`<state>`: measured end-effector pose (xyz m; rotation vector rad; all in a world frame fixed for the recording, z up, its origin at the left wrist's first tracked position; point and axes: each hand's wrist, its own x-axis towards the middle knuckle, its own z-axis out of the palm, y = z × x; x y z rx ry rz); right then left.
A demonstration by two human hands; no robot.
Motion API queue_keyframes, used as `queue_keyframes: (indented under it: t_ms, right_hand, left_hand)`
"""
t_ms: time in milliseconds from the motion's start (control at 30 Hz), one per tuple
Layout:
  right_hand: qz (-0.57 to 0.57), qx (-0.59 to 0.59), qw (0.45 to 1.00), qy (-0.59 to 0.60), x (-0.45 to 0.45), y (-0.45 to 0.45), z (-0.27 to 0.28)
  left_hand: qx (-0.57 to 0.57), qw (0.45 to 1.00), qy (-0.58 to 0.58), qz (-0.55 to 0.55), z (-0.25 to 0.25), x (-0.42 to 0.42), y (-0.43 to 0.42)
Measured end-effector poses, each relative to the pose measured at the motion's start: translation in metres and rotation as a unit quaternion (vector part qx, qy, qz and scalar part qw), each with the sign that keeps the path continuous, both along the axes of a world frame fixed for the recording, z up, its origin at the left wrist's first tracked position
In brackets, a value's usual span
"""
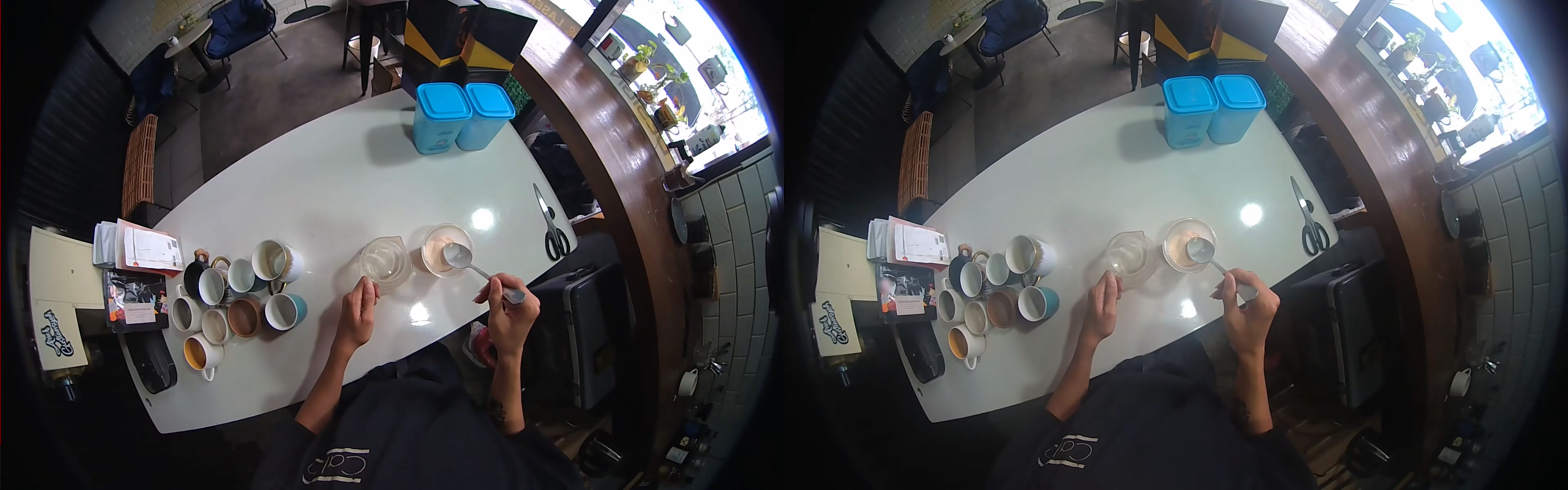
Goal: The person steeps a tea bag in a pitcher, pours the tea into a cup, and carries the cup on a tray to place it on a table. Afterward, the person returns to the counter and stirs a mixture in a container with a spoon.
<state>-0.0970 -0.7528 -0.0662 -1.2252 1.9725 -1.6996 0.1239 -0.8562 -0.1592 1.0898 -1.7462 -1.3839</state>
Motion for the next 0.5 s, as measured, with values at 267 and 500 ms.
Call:
queue_keyframes:
  t_ms: [267, 500]
  right_hand:
    - [0.007, 0.005, 1.000, 0.001, -0.001, -0.007, -0.007]
    - [0.020, -0.001, 1.000, 0.012, -0.001, -0.012, -0.017]
  left_hand:
    - [-0.001, 1.000, -0.009, -0.019, 0.000, -0.003, -0.005]
    - [-0.006, 1.000, -0.010, -0.015, -0.003, -0.003, -0.004]
